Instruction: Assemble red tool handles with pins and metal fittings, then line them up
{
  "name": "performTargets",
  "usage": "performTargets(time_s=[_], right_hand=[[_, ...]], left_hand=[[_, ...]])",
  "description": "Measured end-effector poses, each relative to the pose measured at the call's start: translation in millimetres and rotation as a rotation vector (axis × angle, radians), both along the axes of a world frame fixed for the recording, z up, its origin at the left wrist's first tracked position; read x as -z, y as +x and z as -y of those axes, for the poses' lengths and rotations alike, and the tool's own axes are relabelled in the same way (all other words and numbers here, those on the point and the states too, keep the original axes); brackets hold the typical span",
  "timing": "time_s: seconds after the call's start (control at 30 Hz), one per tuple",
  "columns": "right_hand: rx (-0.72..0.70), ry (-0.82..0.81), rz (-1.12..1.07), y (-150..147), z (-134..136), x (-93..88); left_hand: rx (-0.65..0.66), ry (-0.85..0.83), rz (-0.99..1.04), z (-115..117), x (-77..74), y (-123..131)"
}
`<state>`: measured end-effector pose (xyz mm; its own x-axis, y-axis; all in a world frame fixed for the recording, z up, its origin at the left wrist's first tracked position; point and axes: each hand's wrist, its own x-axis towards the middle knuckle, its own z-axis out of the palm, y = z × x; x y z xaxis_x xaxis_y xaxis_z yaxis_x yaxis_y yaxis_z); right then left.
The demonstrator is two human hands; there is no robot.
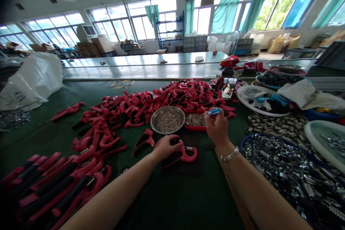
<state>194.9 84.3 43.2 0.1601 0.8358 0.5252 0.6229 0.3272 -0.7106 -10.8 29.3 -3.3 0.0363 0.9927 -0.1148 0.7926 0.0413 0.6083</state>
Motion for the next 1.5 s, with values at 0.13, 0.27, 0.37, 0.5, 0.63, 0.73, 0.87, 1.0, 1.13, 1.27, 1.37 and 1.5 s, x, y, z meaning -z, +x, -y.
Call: performTargets(time_s=[0.13, 0.27, 0.37, 0.5, 0.63, 0.73, 0.87, 1.0, 1.13, 1.27, 1.37, 1.5], right_hand=[[-0.43, -0.324, -0.267, -23.7, 59.2, 17.7], [-0.385, -0.351, -0.363, -31.4, 76.3, 36.6], [-0.355, -0.339, -0.309, -29.3, 74.2, 42.1], [-0.378, -0.355, -0.362, -26.5, 73.6, 43.9], [-0.368, -0.393, -0.299, -26.9, 74.8, 40.8], [-0.382, -0.399, -0.273, -29.3, 75.5, 37.0], [-0.378, -0.403, -0.317, -31.3, 75.6, 39.7], [-0.364, -0.332, -0.238, -31.8, 75.9, 45.8], [-0.296, -0.218, 0.018, -35.5, 76.8, 45.0], [-0.3, -0.332, -0.162, -38.8, 71.3, 43.1], [-0.4, -0.638, -0.542, -41.2, 66.9, 41.8], [-0.569, -0.813, -0.648, -43.2, 72.1, 41.3]], left_hand=[[0.012, 0.026, 0.01, -0.5, 2.5, -1.5], [0.027, 0.045, 0.008, 0.6, 3.0, -1.6], [0.013, 0.035, 0.005, 1.1, 2.6, -1.2], [0.024, 0.056, 0.005, 0.2, 5.0, -2.3], [0.027, 0.062, -0.005, -0.9, 7.8, -3.4], [0.038, 0.059, -0.005, -0.7, 7.6, -3.2], [0.04, 0.063, 0.013, -0.3, 6.9, -2.9], [0.036, 0.071, -0.005, -0.7, 8.4, -3.7], [0.037, 0.079, -0.005, 0.0, 8.4, -3.6], [0.027, 0.078, 0.001, -0.6, 6.7, -1.6], [0.039, 0.065, 0.014, -2.9, 7.0, -0.5], [0.036, 0.056, 0.017, -5.0, 10.2, -1.0]])
